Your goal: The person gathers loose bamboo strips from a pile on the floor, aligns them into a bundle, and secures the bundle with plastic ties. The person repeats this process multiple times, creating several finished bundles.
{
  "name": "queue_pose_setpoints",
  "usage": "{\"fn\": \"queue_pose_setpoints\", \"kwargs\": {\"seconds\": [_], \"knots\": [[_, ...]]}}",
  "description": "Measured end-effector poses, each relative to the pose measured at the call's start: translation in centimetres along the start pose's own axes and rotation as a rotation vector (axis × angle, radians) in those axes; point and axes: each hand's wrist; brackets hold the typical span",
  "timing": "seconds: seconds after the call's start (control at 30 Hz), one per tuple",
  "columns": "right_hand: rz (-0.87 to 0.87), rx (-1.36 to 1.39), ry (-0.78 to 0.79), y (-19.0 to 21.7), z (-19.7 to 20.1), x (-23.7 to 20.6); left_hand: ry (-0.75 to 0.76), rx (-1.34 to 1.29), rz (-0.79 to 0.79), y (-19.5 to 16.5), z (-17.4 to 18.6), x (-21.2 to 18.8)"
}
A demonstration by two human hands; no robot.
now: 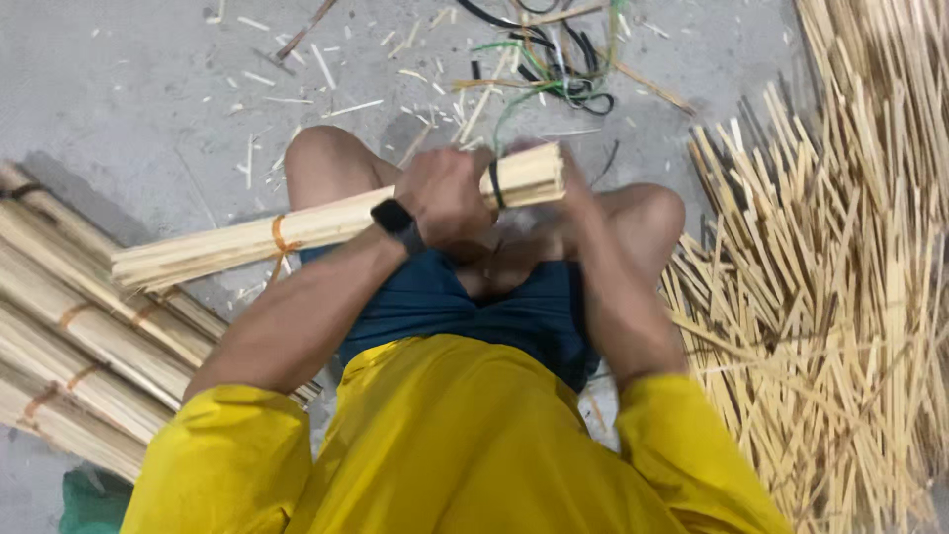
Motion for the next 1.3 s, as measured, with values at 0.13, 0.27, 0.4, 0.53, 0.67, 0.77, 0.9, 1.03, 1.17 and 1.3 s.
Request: {"fn": "queue_pose_setpoints", "kwargs": {"seconds": [0.13, 0.27, 0.4, 0.53, 0.67, 0.77, 0.9, 1.03, 1.17, 1.3], "knots": [[0.049, -0.778, 0.402, 7.9, 5.1, 4.9, 0.093, 0.099, -0.01, -0.4, -3.6, 0.4], [0.046, -1.081, 0.349, 16.9, 3.0, -2.2, 0.034, 0.139, 0.109, 1.5, -3.9, 2.9], [0.308, -0.669, -0.007, 14.3, 0.1, -12.4, -0.018, 0.111, 0.262, 2.2, -0.6, 4.8], [-0.192, -0.304, 0.038, 3.2, -0.1, -15.6, 0.057, -0.011, 0.193, 1.0, 2.7, 4.2], [-0.142, -0.085, -0.014, -2.1, 1.4, -6.1, 0.136, -0.077, 0.033, -2.0, 1.7, 1.5], [-0.043, -0.18, 0.323, 2.8, 5.7, 1.8, 0.167, -0.041, -0.029, -2.9, -0.3, 0.5], [0.106, -1.122, 0.424, 13.8, 4.5, 0.4, 0.09, -0.006, 0.027, -1.6, -1.7, 2.1], [0.021, -0.823, 0.155, 16.7, 1.2, -9.4, 0.107, 0.028, 0.221, 0.4, -0.8, 5.2], [-0.119, -0.282, -0.105, 7.9, 0.6, -14.5, 0.155, -0.073, 0.166, 0.9, 1.5, 6.0], [-0.492, 0.008, 0.045, -1.4, 1.5, -10.8, 0.33, -0.159, 0.09, -1.4, 2.4, 4.4]]}}
Point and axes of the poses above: each hand's wrist, its own x-axis towards the middle knuckle, its own z-axis out of the back of the hand, y = z × x, and after that the axes turned 2 degrees about x, right-handed
